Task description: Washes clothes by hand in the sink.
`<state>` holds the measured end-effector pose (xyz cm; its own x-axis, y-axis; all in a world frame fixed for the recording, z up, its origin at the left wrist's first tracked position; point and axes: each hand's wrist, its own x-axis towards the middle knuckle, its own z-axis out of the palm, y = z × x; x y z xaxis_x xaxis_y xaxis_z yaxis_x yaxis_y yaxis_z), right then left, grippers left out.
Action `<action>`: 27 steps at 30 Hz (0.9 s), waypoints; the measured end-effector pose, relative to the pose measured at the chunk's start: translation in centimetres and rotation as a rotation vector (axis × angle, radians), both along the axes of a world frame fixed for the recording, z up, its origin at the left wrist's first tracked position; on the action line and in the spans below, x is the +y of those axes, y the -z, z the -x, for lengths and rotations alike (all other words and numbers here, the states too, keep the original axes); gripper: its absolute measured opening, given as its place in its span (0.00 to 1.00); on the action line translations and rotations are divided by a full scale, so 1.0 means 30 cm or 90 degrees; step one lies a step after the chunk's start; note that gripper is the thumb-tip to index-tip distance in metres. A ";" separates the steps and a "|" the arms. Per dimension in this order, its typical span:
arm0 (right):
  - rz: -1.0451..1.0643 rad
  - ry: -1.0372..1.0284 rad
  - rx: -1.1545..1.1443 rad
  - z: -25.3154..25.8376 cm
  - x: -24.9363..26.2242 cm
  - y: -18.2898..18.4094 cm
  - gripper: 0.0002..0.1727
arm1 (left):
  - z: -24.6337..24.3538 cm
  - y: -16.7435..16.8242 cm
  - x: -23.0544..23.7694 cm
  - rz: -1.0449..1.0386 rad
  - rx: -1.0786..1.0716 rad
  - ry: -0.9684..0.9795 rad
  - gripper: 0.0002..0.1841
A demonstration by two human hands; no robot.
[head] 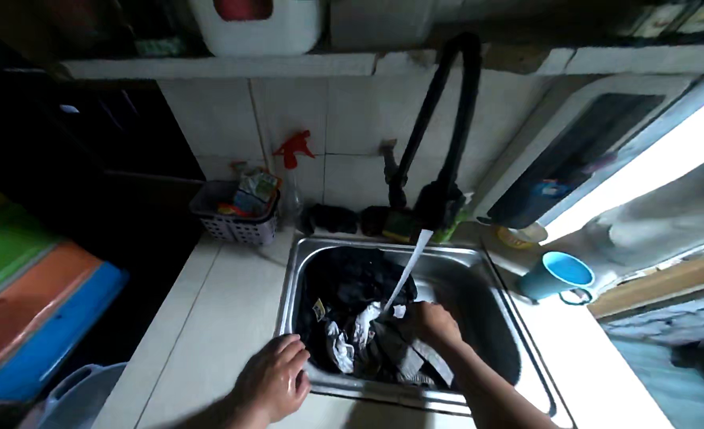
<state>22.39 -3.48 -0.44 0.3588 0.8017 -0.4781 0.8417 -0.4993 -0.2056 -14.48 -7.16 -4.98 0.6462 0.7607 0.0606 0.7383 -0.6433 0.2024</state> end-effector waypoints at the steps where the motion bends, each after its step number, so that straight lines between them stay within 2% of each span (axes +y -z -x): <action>1: -0.029 0.013 0.007 -0.019 0.028 -0.031 0.19 | 0.001 0.002 0.002 -0.011 -0.007 0.002 0.21; 3: -0.110 -0.013 0.056 -0.039 0.075 -0.090 0.17 | 0.002 -0.001 0.003 -0.020 -0.010 0.006 0.21; 6: -0.067 -0.127 0.106 0.056 0.106 -0.155 0.18 | 0.000 -0.003 0.001 -0.001 -0.027 0.014 0.20; 7: -0.026 -0.185 0.120 0.098 0.111 -0.137 0.23 | -0.004 0.000 0.003 0.010 -0.043 0.015 0.19; 9: 0.017 -0.262 0.096 0.193 0.094 -0.053 0.40 | -0.003 -0.003 0.004 0.022 -0.051 0.018 0.19; 10: 0.014 -0.289 0.053 0.229 0.082 -0.013 0.43 | -0.001 -0.007 0.004 0.028 -0.046 0.020 0.19; 12: 0.011 -0.304 -0.006 0.255 0.075 0.005 0.36 | 0.000 -0.014 0.007 0.060 -0.037 0.020 0.20; 14: -0.025 -0.284 0.010 0.198 0.084 -0.022 0.28 | -0.008 -0.025 0.012 0.115 -0.046 0.013 0.20; 15: -0.065 -0.258 0.037 0.150 0.088 -0.038 0.28 | -0.018 -0.036 0.017 0.147 -0.057 0.002 0.20; 17: -0.140 -0.174 0.115 0.062 0.089 -0.092 0.29 | -0.062 -0.090 0.035 0.218 -0.077 -0.045 0.20; 19: -0.213 -0.115 0.248 -0.012 0.066 -0.146 0.29 | -0.147 -0.142 0.060 0.301 -0.173 -0.098 0.22; 21: -0.309 -0.103 0.414 -0.069 0.044 -0.165 0.25 | -0.253 -0.180 0.099 0.326 -0.218 -0.115 0.34; 23: -0.396 -0.061 0.565 -0.085 0.014 -0.194 0.19 | -0.373 -0.197 0.132 0.350 -0.262 -0.104 0.54; 24: -0.430 -0.025 0.635 -0.089 -0.002 -0.215 0.17 | -0.434 -0.200 0.147 0.379 -0.278 -0.104 0.60; 25: -0.458 0.008 0.706 -0.100 -0.017 -0.237 0.16 | -0.493 -0.204 0.161 0.405 -0.292 -0.112 0.61; 26: -0.483 0.033 0.773 -0.113 -0.031 -0.258 0.15 | -0.545 -0.216 0.177 0.422 -0.300 -0.123 0.55; 27: -0.499 0.048 0.822 -0.132 -0.043 -0.272 0.15 | -0.590 -0.235 0.201 0.433 -0.309 -0.129 0.44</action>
<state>26.34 -4.77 7.73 0.0904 0.9952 0.0389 -0.1406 0.0514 -0.9887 3.22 -1.13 2.06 0.5148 0.8300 -0.2148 0.5572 -0.1334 0.8196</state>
